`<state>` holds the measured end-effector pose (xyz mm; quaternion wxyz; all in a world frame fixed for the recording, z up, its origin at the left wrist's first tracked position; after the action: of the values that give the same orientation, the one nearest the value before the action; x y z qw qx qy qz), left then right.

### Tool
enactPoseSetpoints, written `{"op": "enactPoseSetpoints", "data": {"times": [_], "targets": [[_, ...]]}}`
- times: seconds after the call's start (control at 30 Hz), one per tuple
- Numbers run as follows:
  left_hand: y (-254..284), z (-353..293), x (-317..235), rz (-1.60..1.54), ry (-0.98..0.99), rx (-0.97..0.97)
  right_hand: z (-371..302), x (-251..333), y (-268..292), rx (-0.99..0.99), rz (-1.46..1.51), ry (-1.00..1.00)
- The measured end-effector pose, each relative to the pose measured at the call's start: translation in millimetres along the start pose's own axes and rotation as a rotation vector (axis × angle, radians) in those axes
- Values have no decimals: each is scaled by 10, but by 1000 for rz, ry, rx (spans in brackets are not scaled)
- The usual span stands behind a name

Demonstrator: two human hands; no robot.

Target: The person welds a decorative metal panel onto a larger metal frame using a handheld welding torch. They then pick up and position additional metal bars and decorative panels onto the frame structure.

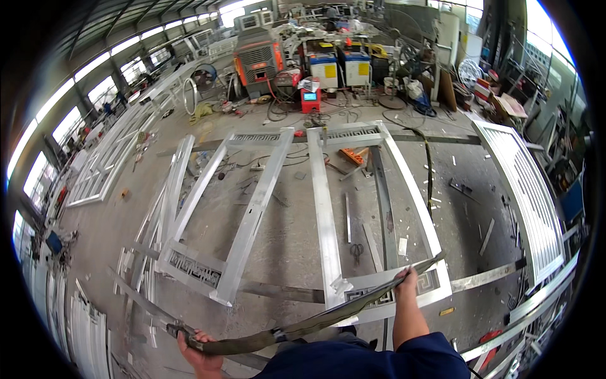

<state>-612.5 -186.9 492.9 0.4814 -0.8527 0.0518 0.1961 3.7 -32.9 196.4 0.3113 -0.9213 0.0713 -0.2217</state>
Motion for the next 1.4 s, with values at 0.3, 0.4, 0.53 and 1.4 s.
{"op": "enactPoseSetpoints", "data": {"times": [0.3, 0.4, 0.53, 1.4], "targets": [[2251, 730, -911, 169, -50, -541, -538, -730, 1121, -373, -609, -74], [2415, 974, -997, 181, 36, -560, -811, -873, 978, -425, -604, 15], [2018, 1271, -1366, -47, 113, -671, -1161, -1163, 879, -518, -654, 18], [1410, 3201, -3244, 161, 157, -658, -709, -3407, 704, -555, -619, 67]]}}
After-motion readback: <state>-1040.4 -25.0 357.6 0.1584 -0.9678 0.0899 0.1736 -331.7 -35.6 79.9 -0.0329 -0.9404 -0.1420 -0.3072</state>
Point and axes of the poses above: each hand's wrist, its own z-axis towards the middle knuckle, its own y-axis out of the back of the hand, x = y × z, the point moved 1 cm from there along z, towards the middle knuckle, and after that the axes turned 2 degrees about y, right-handed, at the moved point
